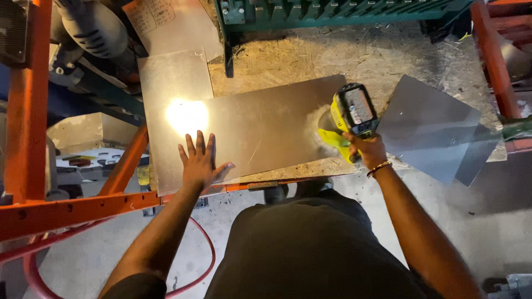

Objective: The person uses a yellow cordless orbital sander to smooth the surface of a rectangular metal sheet placed on a workbench. The person holds the sheet steady with the left hand while moving the sander across the surface in circular and linear motions.

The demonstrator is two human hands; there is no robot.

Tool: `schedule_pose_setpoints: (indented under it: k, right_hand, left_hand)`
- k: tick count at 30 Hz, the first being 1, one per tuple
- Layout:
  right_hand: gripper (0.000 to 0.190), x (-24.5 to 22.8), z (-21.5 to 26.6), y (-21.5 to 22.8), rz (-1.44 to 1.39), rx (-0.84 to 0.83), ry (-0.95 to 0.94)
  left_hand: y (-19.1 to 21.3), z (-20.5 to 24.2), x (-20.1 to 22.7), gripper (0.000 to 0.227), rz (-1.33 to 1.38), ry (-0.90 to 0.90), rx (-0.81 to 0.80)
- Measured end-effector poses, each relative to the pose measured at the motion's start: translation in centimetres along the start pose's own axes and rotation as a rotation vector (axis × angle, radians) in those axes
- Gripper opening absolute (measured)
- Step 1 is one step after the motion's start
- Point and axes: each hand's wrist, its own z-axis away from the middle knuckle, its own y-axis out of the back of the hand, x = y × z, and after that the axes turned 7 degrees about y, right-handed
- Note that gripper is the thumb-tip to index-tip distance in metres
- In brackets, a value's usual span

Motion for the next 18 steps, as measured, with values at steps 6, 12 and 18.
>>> schedule_pose_setpoints:
  k: [6, 12, 18]
  right_hand:
    - [0.054, 2.3, -2.8, 3.4, 0.028, 0.063, -0.071]
    - [0.042, 2.3, -4.1, 5.8, -0.02, 0.004, -0.016]
    - [0.045, 1.8, -3.9, 6.1, 0.093, -0.077, -0.009]
  left_hand:
    - [-0.7, -0.6, 0.8, 0.126, -0.006, 0.007, -0.016]
    - [-1.2, -1.2, 1.8, 0.126, 0.033, 0.029, 0.019]
    - [-5.1, -3.4, 10.5, 0.055, 0.082, -0.224, 0.6]
